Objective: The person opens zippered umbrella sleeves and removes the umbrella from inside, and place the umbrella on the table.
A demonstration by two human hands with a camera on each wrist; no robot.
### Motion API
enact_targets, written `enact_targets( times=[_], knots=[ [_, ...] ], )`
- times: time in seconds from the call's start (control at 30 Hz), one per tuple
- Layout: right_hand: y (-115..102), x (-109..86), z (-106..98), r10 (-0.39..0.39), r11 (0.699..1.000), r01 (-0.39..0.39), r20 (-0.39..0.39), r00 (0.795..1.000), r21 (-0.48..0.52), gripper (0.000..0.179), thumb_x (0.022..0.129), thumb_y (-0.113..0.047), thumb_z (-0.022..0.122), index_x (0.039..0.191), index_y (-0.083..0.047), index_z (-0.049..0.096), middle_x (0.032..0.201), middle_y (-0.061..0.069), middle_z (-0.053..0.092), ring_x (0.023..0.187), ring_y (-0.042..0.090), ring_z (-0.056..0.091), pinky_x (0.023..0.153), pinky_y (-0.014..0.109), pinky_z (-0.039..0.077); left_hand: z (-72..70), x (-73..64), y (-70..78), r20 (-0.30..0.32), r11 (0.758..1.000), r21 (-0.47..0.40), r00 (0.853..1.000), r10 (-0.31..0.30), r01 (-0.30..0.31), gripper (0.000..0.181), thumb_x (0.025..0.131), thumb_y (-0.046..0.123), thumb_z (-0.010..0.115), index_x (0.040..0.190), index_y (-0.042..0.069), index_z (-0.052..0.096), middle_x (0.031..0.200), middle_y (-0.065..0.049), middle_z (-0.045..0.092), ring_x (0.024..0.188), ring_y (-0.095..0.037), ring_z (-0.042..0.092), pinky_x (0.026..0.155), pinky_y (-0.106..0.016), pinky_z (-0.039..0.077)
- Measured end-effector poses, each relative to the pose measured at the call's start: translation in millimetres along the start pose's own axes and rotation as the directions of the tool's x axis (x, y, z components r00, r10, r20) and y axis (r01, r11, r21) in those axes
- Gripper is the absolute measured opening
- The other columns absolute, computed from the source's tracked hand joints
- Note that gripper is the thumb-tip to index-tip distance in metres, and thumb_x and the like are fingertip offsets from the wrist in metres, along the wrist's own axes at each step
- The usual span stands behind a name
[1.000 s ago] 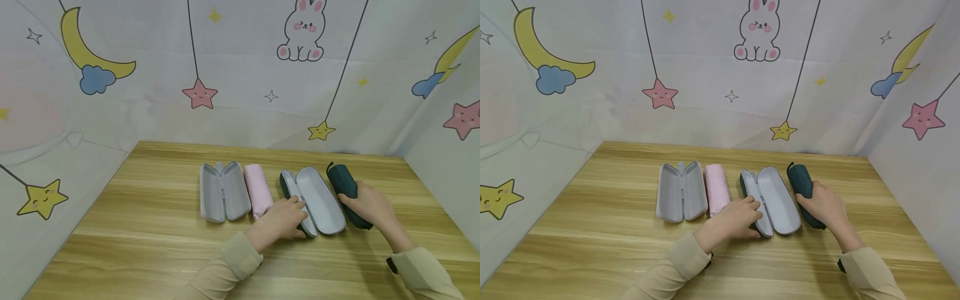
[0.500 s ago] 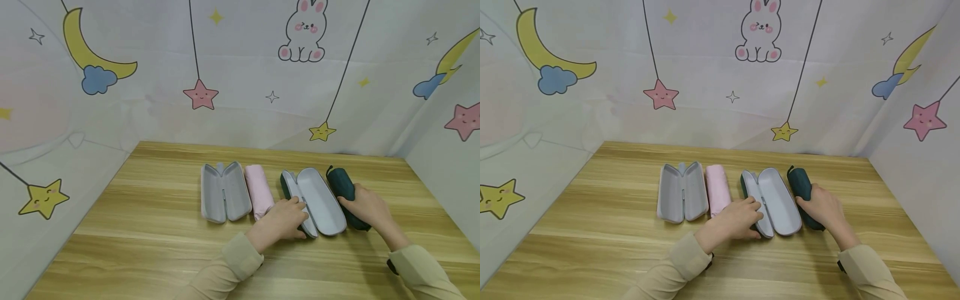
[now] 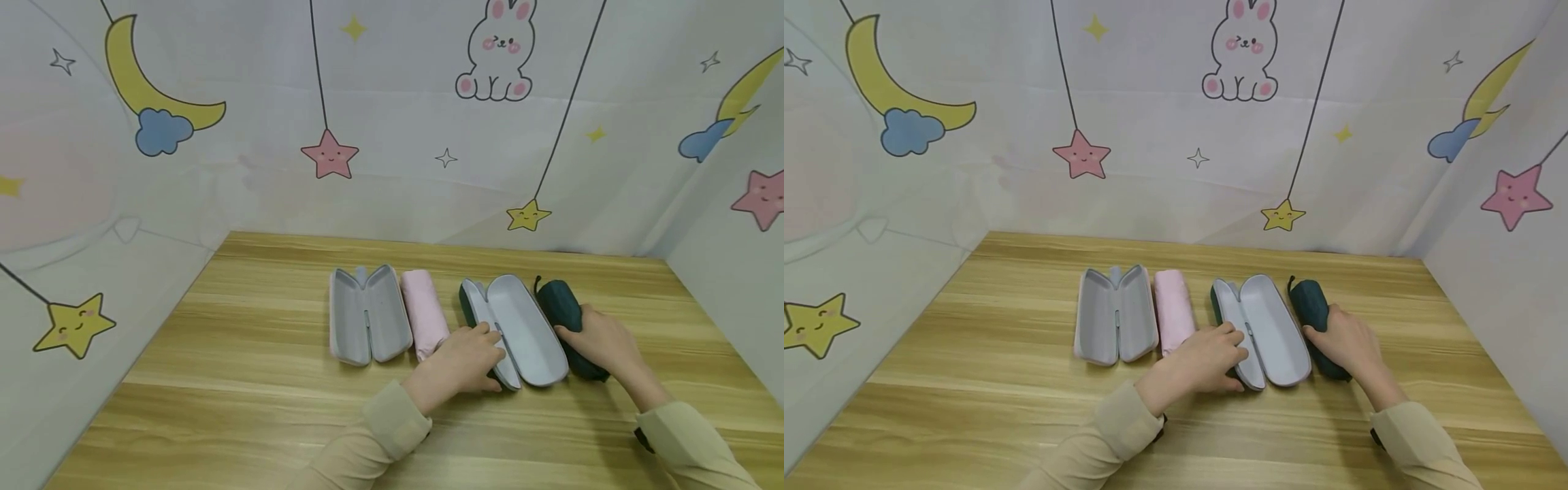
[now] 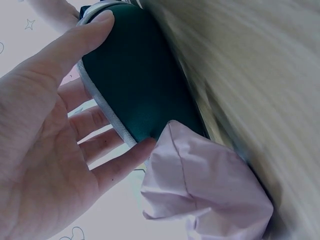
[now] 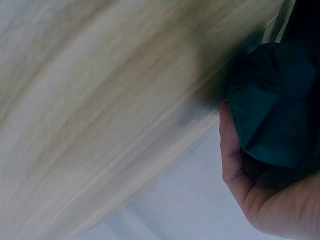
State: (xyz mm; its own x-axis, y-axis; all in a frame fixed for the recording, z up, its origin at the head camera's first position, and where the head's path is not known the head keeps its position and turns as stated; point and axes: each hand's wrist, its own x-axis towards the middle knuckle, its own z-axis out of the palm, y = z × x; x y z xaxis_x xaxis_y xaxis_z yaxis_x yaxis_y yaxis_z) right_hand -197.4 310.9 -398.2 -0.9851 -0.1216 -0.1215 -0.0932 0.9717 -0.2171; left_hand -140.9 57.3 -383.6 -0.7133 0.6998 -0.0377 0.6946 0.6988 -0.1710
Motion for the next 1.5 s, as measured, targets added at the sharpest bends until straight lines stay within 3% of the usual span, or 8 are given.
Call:
enact_targets(
  times=[0.37, 0.7, 0.93, 1.2, 1.5],
  knots=[
    [1.2, -2.7, 4.4, -0.001, 1.000, 0.001, -0.007, 1.000, 0.008, 0.083, 0.092, -0.051, 0.053, 0.130, 0.021, 0.039, 0.116, 0.041, 0.055, 0.092, 0.050, 0.061, 0.062, 0.049, 0.051, 1.8, -1.9, -0.5, 0.002, 1.000, 0.010, 1.000, 0.002, -0.002, 0.044, 0.083, 0.058, 0.065, 0.114, 0.028, 0.068, 0.121, 0.009, 0.061, 0.106, -0.009, 0.053, 0.081, -0.021, 0.048],
    [0.8, -5.4, 10.2, 0.012, 0.999, -0.011, -0.014, 1.000, 0.052, 0.088, 0.093, -0.063, 0.041, 0.128, 0.019, 0.042, 0.109, 0.036, 0.060, 0.079, 0.036, 0.063, 0.056, 0.042, 0.048, 1.1, -6.4, -0.8, 0.004, 1.000, 0.011, 1.000, 0.009, -0.009, 0.046, 0.083, 0.058, 0.064, 0.116, 0.027, 0.067, 0.120, 0.007, 0.061, 0.106, -0.009, 0.053, 0.082, -0.022, 0.048],
    [-1.0, -5.6, 9.0, 0.019, 0.998, -0.019, 0.011, 1.000, 0.067, 0.096, 0.093, -0.068, 0.031, 0.135, 0.019, 0.036, 0.120, 0.040, 0.053, 0.091, 0.044, 0.062, 0.063, 0.047, 0.049, -0.5, -8.6, -1.7, 0.012, 1.000, 0.006, 1.000, 0.007, -0.007, 0.046, 0.083, 0.058, 0.064, 0.116, 0.026, 0.067, 0.121, 0.006, 0.060, 0.107, -0.010, 0.053, 0.085, -0.022, 0.048],
    [-4.2, -5.9, 7.5, 0.021, 0.996, -0.024, 0.031, 0.999, 0.089, 0.095, 0.095, -0.067, 0.022, 0.138, 0.018, 0.032, 0.129, 0.040, 0.048, 0.106, 0.052, 0.056, 0.071, 0.054, 0.048, -1.4, -10.2, -4.9, -0.021, 1.000, 0.004, 1.000, 0.021, -0.021, 0.050, 0.083, 0.061, 0.063, 0.120, 0.027, 0.065, 0.124, 0.005, 0.059, 0.112, -0.011, 0.053, 0.088, -0.027, 0.048],
    [-16.9, 0.0, 3.0, 0.021, 0.995, -0.023, 0.024, 0.999, 0.098, 0.095, 0.096, -0.066, 0.021, 0.143, 0.017, 0.025, 0.140, 0.043, 0.033, 0.124, 0.059, 0.038, 0.093, 0.067, 0.039, -5.5, -21.3, -19.0, -0.085, 0.999, -0.047, 0.996, 0.018, -0.022, 0.058, 0.087, 0.065, 0.052, 0.128, 0.026, 0.058, 0.134, 0.002, 0.053, 0.136, -0.018, 0.042, 0.101, -0.036, 0.046]
  ],
)
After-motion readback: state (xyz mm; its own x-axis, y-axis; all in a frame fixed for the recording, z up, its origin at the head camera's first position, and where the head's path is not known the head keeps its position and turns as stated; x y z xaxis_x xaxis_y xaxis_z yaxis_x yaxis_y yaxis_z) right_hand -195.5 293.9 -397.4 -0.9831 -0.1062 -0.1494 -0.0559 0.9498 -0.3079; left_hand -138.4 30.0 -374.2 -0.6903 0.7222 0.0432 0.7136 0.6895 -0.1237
